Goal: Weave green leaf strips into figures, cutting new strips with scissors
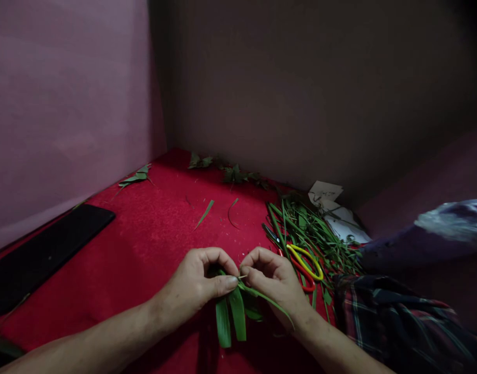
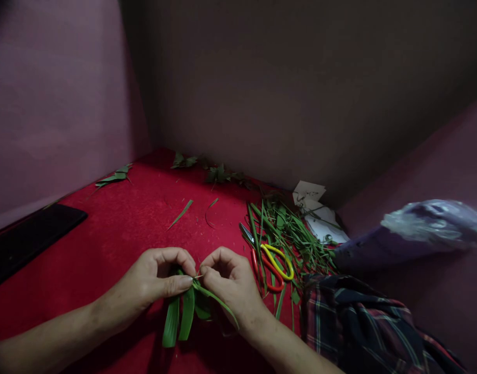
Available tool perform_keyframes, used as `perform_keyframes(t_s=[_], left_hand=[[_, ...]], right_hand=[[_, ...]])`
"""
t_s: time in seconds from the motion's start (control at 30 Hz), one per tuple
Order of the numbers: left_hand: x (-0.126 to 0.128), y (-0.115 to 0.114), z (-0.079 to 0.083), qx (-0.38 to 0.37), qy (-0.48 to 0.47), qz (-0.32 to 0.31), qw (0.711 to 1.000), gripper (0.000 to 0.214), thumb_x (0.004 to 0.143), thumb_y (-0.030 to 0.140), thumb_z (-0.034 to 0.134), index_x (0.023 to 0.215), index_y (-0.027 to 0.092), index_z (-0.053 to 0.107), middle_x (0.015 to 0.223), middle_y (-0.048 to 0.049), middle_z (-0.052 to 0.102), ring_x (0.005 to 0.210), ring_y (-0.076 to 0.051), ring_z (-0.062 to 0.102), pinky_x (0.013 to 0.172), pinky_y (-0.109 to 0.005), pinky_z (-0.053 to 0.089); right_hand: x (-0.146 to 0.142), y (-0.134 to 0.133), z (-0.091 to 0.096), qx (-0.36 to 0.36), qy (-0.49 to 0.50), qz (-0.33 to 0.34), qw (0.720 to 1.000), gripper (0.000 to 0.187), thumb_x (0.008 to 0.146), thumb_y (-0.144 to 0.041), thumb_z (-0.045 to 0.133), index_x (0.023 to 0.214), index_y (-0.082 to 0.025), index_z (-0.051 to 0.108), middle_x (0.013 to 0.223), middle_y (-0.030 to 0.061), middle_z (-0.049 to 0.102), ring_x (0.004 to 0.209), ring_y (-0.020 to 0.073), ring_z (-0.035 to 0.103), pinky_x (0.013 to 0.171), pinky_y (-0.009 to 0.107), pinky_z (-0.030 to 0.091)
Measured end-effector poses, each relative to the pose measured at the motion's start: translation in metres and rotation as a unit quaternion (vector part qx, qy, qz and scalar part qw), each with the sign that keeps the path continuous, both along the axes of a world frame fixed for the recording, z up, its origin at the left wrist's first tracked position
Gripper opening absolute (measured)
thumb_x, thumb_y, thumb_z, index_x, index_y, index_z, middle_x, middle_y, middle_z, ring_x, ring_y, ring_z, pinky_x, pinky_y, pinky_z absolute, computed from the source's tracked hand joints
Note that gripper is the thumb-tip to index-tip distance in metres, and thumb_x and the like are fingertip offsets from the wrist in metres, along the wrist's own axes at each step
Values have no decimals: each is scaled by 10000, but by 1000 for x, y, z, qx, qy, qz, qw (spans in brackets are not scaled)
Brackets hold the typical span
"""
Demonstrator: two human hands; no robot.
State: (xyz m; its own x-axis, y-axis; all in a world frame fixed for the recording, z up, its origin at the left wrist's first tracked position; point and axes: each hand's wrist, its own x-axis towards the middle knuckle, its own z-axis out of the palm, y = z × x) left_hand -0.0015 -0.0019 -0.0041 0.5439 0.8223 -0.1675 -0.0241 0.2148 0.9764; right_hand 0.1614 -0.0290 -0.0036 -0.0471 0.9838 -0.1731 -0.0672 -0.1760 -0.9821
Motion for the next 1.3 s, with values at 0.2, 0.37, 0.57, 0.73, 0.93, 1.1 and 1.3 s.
perform_keyframes(t_s=[0.2, 0.37, 0.57, 0.73, 0.93, 1.1, 1.3], left_hand=[[3, -3, -1, 45, 59, -1, 997, 115, 648, 241, 669, 670, 140, 617, 631, -14, 548, 610, -140, 472, 567, -257, 357], [4, -2, 0, 41, 106, 5, 994, 99, 626, 218, 667, 614, 137, 612, 563, 2, 523, 558, -126, 435, 529, -248, 332], [5, -1, 0, -7, 38, 9, 999, 88, 616, 194, 680, 665, 124, 656, 605, -13, 586, 570, -123, 495, 545, -226, 381], [4, 0, 3, -6, 37, 19, 999, 121, 649, 235, 678, 679, 119, 664, 618, -21, 594, 594, -129, 509, 559, -221, 392], [1, 1, 8, 21, 53, 42, 997, 140, 672, 263, 668, 700, 126, 657, 617, -13, 581, 593, -134, 506, 561, -223, 389], [-1, 1, 9, 17, 46, 36, 998, 164, 664, 282, 675, 704, 125, 652, 614, -7, 571, 571, -127, 497, 552, -228, 391], [0, -1, 5, 16, 29, 16, 999, 151, 660, 268, 665, 710, 127, 642, 645, -12, 573, 609, -135, 504, 590, -247, 385]], right_hand=[[9, 4, 5, 10, -18, 76, 997, 105, 707, -237, 633, 664, -153, 587, 583, -33, 530, 513, 78, 429, 502, 204, 334], [9, 0, 5, 182, -170, 94, 964, 121, 750, -94, 552, 677, -182, 591, 723, 3, 544, 671, 126, 498, 625, 253, 405], [5, -8, 5, 317, -269, 93, 905, 175, 755, -51, 540, 811, -188, 634, 936, 54, 514, 870, 169, 531, 744, 294, 436], [7, -10, 4, 331, -295, 91, 892, 177, 750, -51, 542, 824, -187, 628, 1000, 65, 507, 925, 186, 522, 783, 315, 427], [7, -8, 4, 292, -256, 38, 921, 103, 751, -100, 579, 751, -199, 602, 942, 46, 539, 902, 188, 534, 800, 320, 414], [5, -1, 3, 152, -128, 20, 980, 93, 697, -137, 606, 614, -179, 600, 892, 41, 565, 821, 173, 536, 713, 281, 416], [6, 3, 3, -5, 54, 49, 997, 89, 635, -166, 631, 553, -156, 598, 767, 9, 565, 647, 115, 467, 594, 233, 367]])
